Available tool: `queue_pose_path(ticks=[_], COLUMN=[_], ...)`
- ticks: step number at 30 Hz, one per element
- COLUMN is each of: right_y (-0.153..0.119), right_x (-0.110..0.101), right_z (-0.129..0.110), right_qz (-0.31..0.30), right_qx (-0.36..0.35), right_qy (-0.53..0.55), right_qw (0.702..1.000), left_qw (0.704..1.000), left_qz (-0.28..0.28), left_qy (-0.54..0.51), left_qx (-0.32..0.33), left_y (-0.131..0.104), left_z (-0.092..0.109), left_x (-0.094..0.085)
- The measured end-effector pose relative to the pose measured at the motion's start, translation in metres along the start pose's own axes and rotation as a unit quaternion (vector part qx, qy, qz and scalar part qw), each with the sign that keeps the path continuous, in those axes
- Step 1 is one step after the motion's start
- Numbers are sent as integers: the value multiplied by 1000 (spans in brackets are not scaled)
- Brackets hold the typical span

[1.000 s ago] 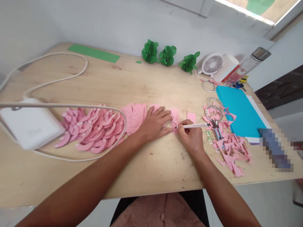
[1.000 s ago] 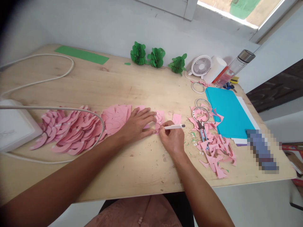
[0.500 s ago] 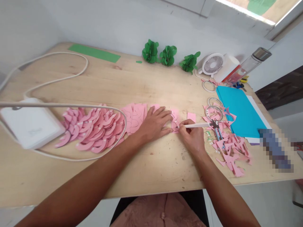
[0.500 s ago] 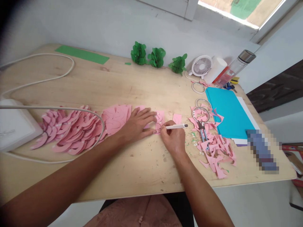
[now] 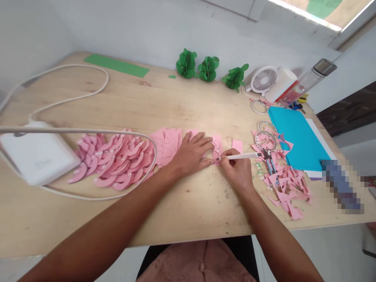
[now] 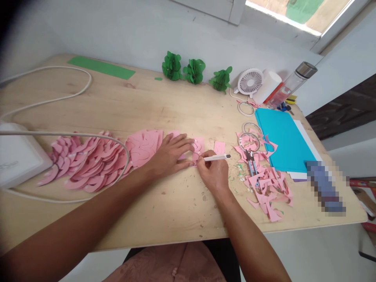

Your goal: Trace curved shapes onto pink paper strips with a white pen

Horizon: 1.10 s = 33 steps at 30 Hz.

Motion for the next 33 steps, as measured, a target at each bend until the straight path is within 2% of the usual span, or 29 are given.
queue_pose_path(ticks=[14,25,33], right_y=[1,0,1], right_x=[-3,1,-3], right_z=[-1,-2,-1], right_qz=[9,-8,2], right_qx=[13,7,24], right_qy=[-34,-8,-26], right_qw=[999,1000,999], left_qw=[1000,1000,1000], left_qz=[2,3,0], left_qy=[3,5,5], left_qx=[0,-1,-3], left_y=[0,1,0], left_z=[0,0,0], left_x=[0,0,0])
Point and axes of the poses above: each hand's wrist, its own y-axis towards the middle knuckle, its own x-axis out of the palm, z = x × y, the point moved 4 cm from there along y, towards the middle knuckle, and after that the axes turned 6 degrees about -z, right-handed, at the moved point
